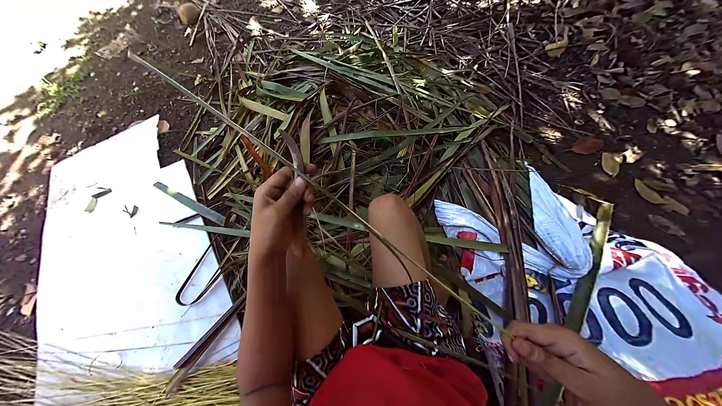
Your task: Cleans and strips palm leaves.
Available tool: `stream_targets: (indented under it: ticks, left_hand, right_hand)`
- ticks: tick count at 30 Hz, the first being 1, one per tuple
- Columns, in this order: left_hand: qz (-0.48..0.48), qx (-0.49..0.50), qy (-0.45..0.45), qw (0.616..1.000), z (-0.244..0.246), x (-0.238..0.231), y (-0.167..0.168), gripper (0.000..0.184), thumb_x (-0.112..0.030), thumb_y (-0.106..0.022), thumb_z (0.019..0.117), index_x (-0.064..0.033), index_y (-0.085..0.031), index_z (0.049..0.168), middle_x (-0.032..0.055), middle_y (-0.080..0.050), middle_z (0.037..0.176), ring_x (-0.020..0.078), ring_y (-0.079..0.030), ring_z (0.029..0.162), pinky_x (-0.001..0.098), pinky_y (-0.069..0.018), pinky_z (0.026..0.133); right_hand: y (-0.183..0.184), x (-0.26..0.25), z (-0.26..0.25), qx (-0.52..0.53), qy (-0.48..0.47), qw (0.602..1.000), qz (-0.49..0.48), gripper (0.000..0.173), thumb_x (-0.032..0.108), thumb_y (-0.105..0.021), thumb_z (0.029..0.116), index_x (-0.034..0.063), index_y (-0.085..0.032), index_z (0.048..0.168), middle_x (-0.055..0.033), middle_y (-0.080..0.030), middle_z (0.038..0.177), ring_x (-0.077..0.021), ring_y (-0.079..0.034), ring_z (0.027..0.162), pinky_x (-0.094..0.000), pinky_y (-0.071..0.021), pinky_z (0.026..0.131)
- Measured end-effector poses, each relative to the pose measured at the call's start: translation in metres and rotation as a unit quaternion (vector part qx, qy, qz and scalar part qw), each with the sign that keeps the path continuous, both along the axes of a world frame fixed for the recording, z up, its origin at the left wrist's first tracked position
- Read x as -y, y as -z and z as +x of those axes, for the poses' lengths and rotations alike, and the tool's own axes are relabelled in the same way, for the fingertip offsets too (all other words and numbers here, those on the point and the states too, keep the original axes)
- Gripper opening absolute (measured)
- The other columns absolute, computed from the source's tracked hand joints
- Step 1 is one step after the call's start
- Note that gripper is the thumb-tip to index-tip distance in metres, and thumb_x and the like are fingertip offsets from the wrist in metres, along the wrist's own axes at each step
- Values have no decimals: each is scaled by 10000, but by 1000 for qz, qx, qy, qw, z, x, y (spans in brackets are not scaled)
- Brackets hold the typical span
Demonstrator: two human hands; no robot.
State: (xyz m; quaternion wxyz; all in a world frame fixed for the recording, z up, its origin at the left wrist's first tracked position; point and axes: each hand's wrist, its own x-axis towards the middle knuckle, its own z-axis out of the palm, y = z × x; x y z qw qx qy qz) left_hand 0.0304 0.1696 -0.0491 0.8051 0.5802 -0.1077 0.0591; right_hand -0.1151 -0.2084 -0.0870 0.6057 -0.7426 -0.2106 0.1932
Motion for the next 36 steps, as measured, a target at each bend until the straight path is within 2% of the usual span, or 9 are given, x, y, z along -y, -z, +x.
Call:
stream_targets:
  ticks: [3, 6, 9, 12, 17, 23, 30, 32, 36]
  left_hand:
    - [6, 18, 26, 999, -2, -3, -1, 219, -88, -487, 1023, -142, -693, 1070, -89, -616, 682, -32, -548, 536, 109, -482, 516]
    - [-2, 24, 53, 998, -6, 11, 0, 208, -105, -502, 1027, -173, -689, 1087, -105, -632, 712, -35, -560, 565, 114, -490, 545]
    - [-3, 23, 79, 997, -12, 29, 4, 179, -137, -531, 1033, -197, -694, 1076, -107, -642, 705, -35, -573, 563, 121, -501, 542]
    - [-11, 4, 99, 995, -17, 36, 7, 169, -163, -522, 1035, -192, -688, 1045, -100, -621, 679, -34, -563, 545, 119, -497, 531]
    - [-19, 11, -16, 1000, -11, -10, -4, 214, -195, -498, 1060, -219, -710, 1074, -110, -615, 676, -45, -535, 519, 105, -475, 504]
    - [-34, 9, 11, 999, -14, -4, -2, 205, -142, -485, 1046, -168, -688, 1058, -88, -572, 653, -31, -508, 503, 106, -457, 489]
    - [-27, -13, 52, 998, -22, 26, 7, 196, -141, -501, 1036, -163, -696, 1032, -81, -621, 680, -24, -562, 541, 123, -502, 531]
    - [-28, -4, 59, 998, -23, 20, 5, 183, -149, -519, 1033, -166, -700, 1017, -83, -614, 669, -25, -564, 549, 127, -503, 545]
    - [-73, 13, 27, 997, -28, 0, -4, 145, -206, -582, 1029, -189, -727, 1028, -98, -621, 661, -40, -556, 527, 110, -493, 523]
  right_hand:
    - [15, 9, -5, -57, -11, 998, -27, 309, 307, -506, 1076, 81, -674, 946, 132, -538, 683, 147, -445, 615, -50, -365, 577]
    - [10, -3, 3, -60, 10, 997, -48, 240, 198, -495, 1044, 51, -684, 1058, 90, -611, 764, 91, -551, 674, -88, -467, 629]
    - [-1, -43, 24, 66, 74, 994, -40, 273, 280, -465, 1075, 84, -656, 1062, 106, -541, 734, 128, -464, 643, -45, -388, 598]
    - [0, -68, 44, 192, 108, 973, -65, 327, 244, -440, 1086, 16, -659, 1001, 47, -520, 695, 121, -420, 618, -27, -350, 598]
    - [26, -29, 35, 180, 95, 975, -88, 368, 312, -447, 1090, 38, -649, 951, 50, -550, 687, 146, -445, 628, -18, -370, 620]
    - [29, -4, 23, 107, 97, 968, -205, 340, 187, -432, 1016, -35, -689, 1025, -38, -604, 750, 33, -515, 657, -111, -443, 638]
    - [4, -72, 62, 282, 139, 942, -113, 379, 275, -438, 1097, -25, -666, 1058, -54, -647, 829, 81, -556, 748, -47, -445, 722]
    - [0, -74, 68, 329, 124, 928, -120, 368, 259, -453, 1090, -23, -673, 1008, -85, -677, 824, 62, -588, 765, -43, -446, 748]
    - [-18, -41, 60, 355, 73, 911, -197, 415, 328, -383, 1116, 23, -622, 967, -89, -616, 728, -24, -580, 673, -95, -460, 669]
